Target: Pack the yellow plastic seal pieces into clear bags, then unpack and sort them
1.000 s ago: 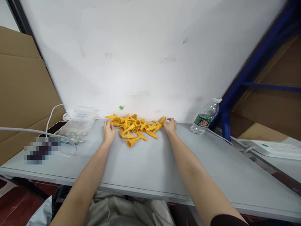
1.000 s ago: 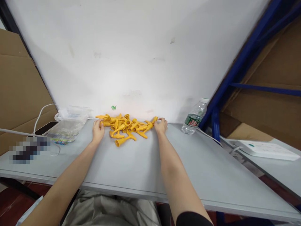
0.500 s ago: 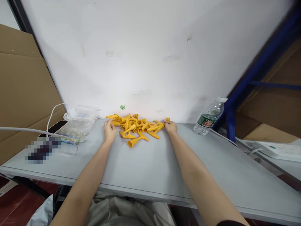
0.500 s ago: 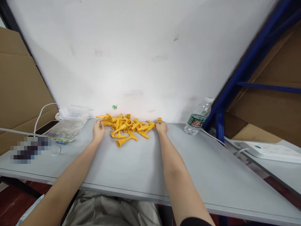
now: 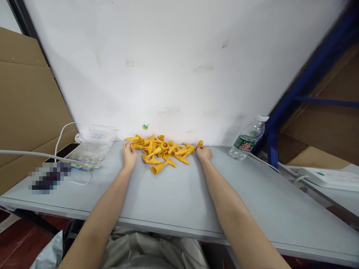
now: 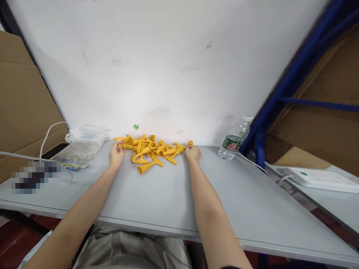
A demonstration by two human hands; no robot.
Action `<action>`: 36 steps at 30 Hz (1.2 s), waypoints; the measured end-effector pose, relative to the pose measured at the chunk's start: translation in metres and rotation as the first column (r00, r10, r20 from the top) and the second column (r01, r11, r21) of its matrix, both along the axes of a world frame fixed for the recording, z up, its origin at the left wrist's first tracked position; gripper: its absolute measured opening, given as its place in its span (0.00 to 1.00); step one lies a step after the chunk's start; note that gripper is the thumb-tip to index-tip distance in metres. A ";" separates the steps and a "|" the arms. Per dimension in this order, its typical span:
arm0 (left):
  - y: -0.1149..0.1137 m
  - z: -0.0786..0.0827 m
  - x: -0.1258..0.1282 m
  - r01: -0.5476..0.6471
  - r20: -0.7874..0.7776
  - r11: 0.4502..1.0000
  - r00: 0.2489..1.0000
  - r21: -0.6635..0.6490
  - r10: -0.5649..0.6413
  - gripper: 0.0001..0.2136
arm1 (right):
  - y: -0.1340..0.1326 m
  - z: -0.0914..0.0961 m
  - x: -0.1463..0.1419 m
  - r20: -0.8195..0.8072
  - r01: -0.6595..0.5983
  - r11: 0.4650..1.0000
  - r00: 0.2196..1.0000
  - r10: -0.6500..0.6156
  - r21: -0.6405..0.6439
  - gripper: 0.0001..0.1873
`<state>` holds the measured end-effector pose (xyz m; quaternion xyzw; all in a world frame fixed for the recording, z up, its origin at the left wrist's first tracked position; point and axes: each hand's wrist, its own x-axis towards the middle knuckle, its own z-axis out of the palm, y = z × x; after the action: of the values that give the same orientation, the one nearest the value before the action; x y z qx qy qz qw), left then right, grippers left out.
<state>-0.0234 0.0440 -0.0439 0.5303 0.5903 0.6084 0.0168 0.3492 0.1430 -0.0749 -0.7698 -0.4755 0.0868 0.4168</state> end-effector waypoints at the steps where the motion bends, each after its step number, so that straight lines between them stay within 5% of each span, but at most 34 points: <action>1: 0.000 0.000 0.000 -0.001 0.003 1.000 1.000 0.000 0.001 0.15 | -0.002 0.001 -0.001 -0.004 0.004 1.000 1.000 -0.004 -0.004 0.13; 9: 0.008 -0.008 -0.010 -0.061 0.028 0.998 0.998 0.000 0.061 0.15 | -0.023 0.002 0.000 -0.083 0.005 0.983 0.997 0.011 0.183 0.16; 15: 0.028 -0.013 -0.037 -0.141 0.082 0.979 0.985 -0.150 0.154 0.12 | -0.040 -0.005 -0.002 -0.167 0.031 0.965 0.986 0.014 0.260 0.15; 18: 0.036 -0.009 -0.060 -0.186 -0.004 0.924 0.981 -0.334 0.196 0.14 | -0.044 -0.006 -0.004 -0.179 0.021 0.964 0.984 0.027 0.265 0.17; 22: 0.042 -0.001 -0.093 -0.243 -0.184 0.782 0.969 -0.574 0.165 0.18 | -0.045 -0.007 -0.004 -0.201 0.026 0.964 0.979 0.029 0.265 0.18; 36: 0.044 -0.003 -0.111 -0.283 -0.501 0.782 0.865 -0.555 -0.043 0.21 | -0.047 -0.002 -0.006 -0.220 0.010 0.967 0.974 0.048 0.254 0.18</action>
<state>-0.1342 0.0879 -0.0474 0.5914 0.7728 0.2302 -0.0019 0.3436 0.0961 -0.0769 -0.6909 -0.4399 0.1156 0.5619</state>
